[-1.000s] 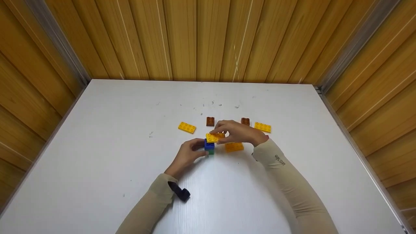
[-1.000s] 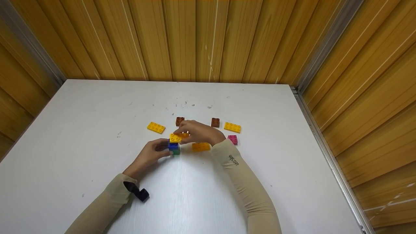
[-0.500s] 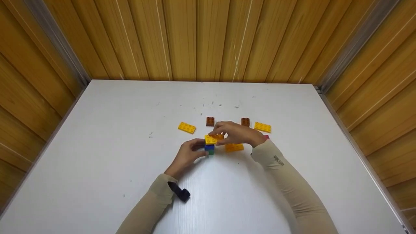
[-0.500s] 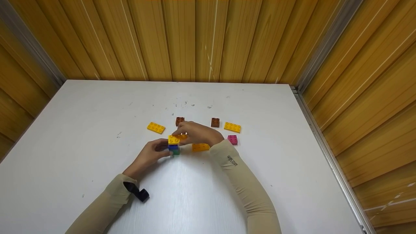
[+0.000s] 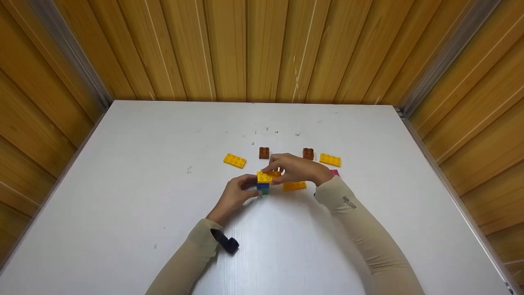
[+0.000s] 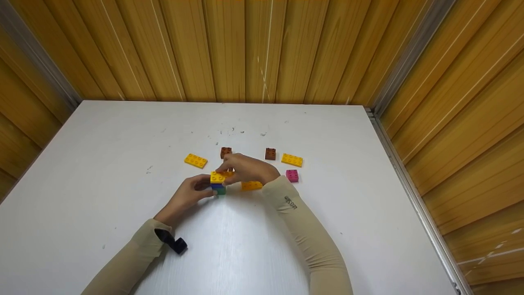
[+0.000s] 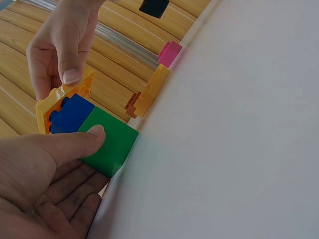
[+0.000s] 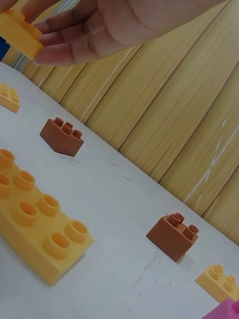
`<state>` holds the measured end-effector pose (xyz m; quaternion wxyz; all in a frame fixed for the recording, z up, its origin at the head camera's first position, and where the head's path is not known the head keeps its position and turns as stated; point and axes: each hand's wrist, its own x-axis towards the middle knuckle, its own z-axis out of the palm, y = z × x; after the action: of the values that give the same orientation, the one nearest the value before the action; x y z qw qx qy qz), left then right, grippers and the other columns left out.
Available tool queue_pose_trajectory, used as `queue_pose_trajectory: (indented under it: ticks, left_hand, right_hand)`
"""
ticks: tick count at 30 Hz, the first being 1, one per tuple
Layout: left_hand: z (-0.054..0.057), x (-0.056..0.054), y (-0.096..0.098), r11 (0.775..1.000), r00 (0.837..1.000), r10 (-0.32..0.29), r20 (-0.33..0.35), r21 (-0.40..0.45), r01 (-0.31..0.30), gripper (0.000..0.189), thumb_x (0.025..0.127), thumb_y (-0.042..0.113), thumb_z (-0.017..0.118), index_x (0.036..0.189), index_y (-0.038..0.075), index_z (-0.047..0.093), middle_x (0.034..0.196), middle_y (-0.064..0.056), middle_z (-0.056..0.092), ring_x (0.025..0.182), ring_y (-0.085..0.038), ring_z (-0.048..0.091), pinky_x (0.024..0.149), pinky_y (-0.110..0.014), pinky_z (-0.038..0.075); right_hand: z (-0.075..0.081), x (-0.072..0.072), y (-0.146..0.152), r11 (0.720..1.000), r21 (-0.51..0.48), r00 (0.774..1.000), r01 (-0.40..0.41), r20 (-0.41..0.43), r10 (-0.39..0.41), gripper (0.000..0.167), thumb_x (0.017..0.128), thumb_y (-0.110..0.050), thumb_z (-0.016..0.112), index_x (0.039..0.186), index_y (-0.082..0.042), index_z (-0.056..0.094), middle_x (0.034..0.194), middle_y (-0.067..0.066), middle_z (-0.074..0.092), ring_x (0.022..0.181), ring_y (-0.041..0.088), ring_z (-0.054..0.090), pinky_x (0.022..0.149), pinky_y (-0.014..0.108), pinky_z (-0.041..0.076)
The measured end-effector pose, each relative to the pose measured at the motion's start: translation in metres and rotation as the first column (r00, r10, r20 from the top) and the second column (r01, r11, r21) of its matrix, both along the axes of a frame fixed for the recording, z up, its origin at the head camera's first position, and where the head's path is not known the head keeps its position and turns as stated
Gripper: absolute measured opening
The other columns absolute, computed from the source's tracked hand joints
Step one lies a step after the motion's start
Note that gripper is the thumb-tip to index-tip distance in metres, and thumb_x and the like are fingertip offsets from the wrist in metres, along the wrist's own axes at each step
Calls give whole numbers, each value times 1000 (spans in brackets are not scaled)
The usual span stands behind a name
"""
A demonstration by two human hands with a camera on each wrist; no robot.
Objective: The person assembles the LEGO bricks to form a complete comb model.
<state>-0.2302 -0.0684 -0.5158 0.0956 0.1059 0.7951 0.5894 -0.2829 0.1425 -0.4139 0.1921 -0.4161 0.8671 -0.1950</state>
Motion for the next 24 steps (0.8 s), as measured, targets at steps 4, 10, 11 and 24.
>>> queue_pose_trajectory:
  ticks: [4, 10, 11, 24]
  left_hand:
    - [1, 0, 0, 1000, 1000, 9, 5, -6, -9, 41, 86, 10, 71, 125, 11, 61, 125, -7, 65, 118, -23, 60, 106, -40, 45]
    - [3, 1, 0, 1000, 1000, 12, 5, -4, -12, 41, 85, 10, 71, 125, 11, 61, 125, -7, 65, 118, -22, 60, 106, -39, 44]
    - [3, 1, 0, 1000, 1000, 12, 3, -6, -12, 41, 85, 10, 72, 125, 11, 62, 125, -7, 65, 118, -22, 60, 106, -39, 44]
    - [2, 1, 1, 1000, 1000, 9, -3, 20, -9, 41, 84, 4, 69, 125, 7, 61, 124, -9, 65, 117, -23, 60, 105, -37, 46]
  right_hand:
    - [1, 0, -1, 1000, 11, 1000, 7, 0, -7, 44, 86, -21, 72, 128, -12, 63, 109, 8, 60, 99, 22, 57, 92, 41, 53]
    - [2, 0, -4, 999, 35, 1000, 23, -7, -23, 43, 85, -21, 73, 127, -14, 64, 110, 6, 60, 101, 21, 57, 92, 36, 53]
    - [3, 0, -4, 999, 40, 1000, 27, -7, -27, 43, 85, -21, 73, 127, -14, 64, 110, 6, 60, 101, 20, 57, 92, 35, 53]
    - [3, -2, -4, 1000, 17, 1000, -19, -18, 20, 41, 85, -20, 73, 124, -10, 66, 108, 7, 60, 102, 22, 57, 90, 34, 51]
